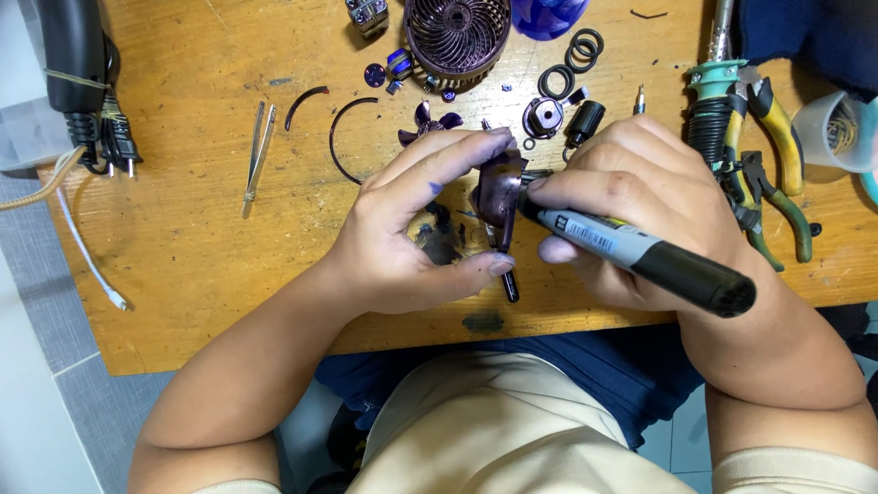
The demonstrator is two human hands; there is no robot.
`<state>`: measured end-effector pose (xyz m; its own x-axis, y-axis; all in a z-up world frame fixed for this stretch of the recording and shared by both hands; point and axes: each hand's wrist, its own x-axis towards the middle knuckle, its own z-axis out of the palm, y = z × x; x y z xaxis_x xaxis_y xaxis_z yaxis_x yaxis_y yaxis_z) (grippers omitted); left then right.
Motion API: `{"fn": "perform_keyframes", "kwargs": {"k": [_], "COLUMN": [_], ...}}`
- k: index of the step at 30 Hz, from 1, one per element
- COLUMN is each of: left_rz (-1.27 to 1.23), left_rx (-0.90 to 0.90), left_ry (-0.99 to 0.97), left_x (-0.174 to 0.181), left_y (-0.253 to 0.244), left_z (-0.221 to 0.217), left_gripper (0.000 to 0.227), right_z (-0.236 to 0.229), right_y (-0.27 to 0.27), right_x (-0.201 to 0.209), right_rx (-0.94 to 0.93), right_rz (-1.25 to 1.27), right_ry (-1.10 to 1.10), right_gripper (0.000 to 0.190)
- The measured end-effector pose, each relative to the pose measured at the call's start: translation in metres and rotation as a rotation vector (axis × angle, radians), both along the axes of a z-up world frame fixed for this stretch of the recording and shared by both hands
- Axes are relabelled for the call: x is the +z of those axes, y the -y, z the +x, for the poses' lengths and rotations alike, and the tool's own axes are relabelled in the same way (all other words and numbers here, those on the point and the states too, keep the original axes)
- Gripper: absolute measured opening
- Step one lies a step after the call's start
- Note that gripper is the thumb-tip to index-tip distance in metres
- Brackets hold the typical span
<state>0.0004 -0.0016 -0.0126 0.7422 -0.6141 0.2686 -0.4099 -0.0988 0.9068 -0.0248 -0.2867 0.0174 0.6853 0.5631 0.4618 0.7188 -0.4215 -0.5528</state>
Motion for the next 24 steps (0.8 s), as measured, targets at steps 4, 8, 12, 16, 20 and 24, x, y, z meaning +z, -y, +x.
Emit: {"fn": "perform_keyframes", "kwargs": {"k": [4, 8, 12, 16, 20, 24], "left_rz": [0.008, -0.009, 0.021, 0.009, 0.002, 0.014], "left_rx": [-0.006, -0.012, -0.024, -0.012, -0.021, -0.019], "left_ry": [0.004, 0.02, 0.03, 0.025, 0.003, -0.013], "left_x": [0.003, 0.0002, 0.0001, 0.0002, 0.0006, 0.0048], "left_y": [0.0005, 0.0005, -0.0013, -0.0009, -0.0008, -0.0014], "left_z": [0.0005, 0.0009, 0.0022, 0.0016, 0.0015, 0.0029], "left_gripper": [0.08, 0.079, 0.081, 0.082, 0.082, 0.08], "right_z": [0.0003, 0.0, -0.0006, -0.0015, -0.001, -0.0006], "right_y": [0.0008, -0.0004, 0.0007, -0.0018, -0.002, -0.0036], "right_x": [0.0003, 0.001, -0.0016, 0.002, 0.0007, 0.002], "right_rx": [-0.026, 0.014, -0.02, -0.03, -0.012, -0.003], "right_rz": [-0.003, -0.012, 0.004, 0.015, 0.026, 0.042], "right_ry": [0.015, -0.004, -0.017, -0.045, -0.06, -0.05], "right_gripper": [0.039, 0.039, 0.039, 0.04, 0.039, 0.04]}}
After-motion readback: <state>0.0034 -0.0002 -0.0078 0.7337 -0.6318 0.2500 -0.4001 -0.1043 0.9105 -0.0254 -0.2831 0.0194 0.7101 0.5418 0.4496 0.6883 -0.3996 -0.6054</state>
